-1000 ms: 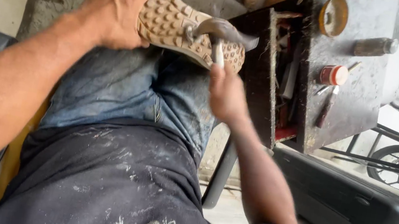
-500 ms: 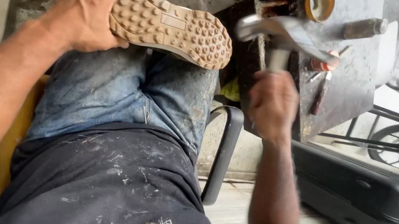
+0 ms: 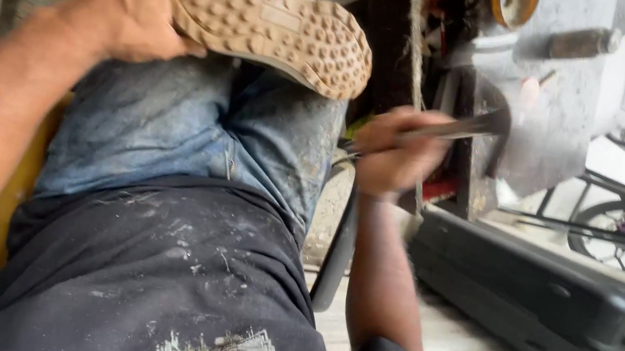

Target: Hammering the sole of a sneaker to secure it during a repair process

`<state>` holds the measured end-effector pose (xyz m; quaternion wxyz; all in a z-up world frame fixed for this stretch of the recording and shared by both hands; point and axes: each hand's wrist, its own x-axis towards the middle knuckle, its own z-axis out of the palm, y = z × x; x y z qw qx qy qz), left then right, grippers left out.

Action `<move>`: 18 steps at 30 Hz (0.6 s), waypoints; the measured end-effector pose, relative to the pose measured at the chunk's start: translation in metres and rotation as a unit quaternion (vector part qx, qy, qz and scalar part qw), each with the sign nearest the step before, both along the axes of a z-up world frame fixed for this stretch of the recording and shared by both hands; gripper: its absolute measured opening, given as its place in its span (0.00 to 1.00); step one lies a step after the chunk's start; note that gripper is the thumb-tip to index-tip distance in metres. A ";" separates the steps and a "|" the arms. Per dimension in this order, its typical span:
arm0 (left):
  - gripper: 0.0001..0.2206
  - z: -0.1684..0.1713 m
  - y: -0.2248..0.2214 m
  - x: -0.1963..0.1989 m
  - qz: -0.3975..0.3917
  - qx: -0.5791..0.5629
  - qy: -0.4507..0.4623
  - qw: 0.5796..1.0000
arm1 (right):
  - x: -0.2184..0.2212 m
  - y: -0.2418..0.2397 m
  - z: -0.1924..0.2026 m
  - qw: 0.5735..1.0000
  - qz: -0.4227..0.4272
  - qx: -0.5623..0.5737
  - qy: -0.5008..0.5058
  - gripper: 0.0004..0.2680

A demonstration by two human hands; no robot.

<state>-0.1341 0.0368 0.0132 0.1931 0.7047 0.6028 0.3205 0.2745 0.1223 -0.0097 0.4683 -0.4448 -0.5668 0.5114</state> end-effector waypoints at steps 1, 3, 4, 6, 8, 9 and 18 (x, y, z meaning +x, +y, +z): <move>0.55 -0.001 0.009 0.001 -0.006 0.016 -0.031 0.999 | 0.014 0.001 -0.060 0.985 -0.007 0.082 -0.153 0.09; 0.50 -0.005 0.004 0.000 -0.002 0.035 -0.059 0.998 | -0.060 0.003 0.064 0.960 0.099 -0.072 -0.252 0.08; 0.46 -0.009 0.001 0.001 0.003 0.049 -0.094 0.994 | -0.092 -0.021 0.123 0.887 0.203 -0.227 -0.346 0.08; 0.46 -0.012 0.001 -0.001 -0.002 0.057 -0.097 0.994 | -0.098 -0.024 0.152 0.932 0.229 -0.120 -0.255 0.07; 0.45 -0.016 0.007 -0.001 0.012 0.063 -0.109 0.992 | -0.122 -0.023 0.162 0.948 0.270 -0.014 -0.168 0.07; 0.44 -0.019 0.006 0.000 0.007 0.083 -0.129 0.988 | -0.139 -0.027 0.155 0.969 0.226 0.095 -0.029 0.09; 0.50 -0.023 0.010 0.006 0.001 0.013 -0.237 0.971 | -0.149 -0.037 0.071 0.933 0.209 -0.023 -0.292 0.13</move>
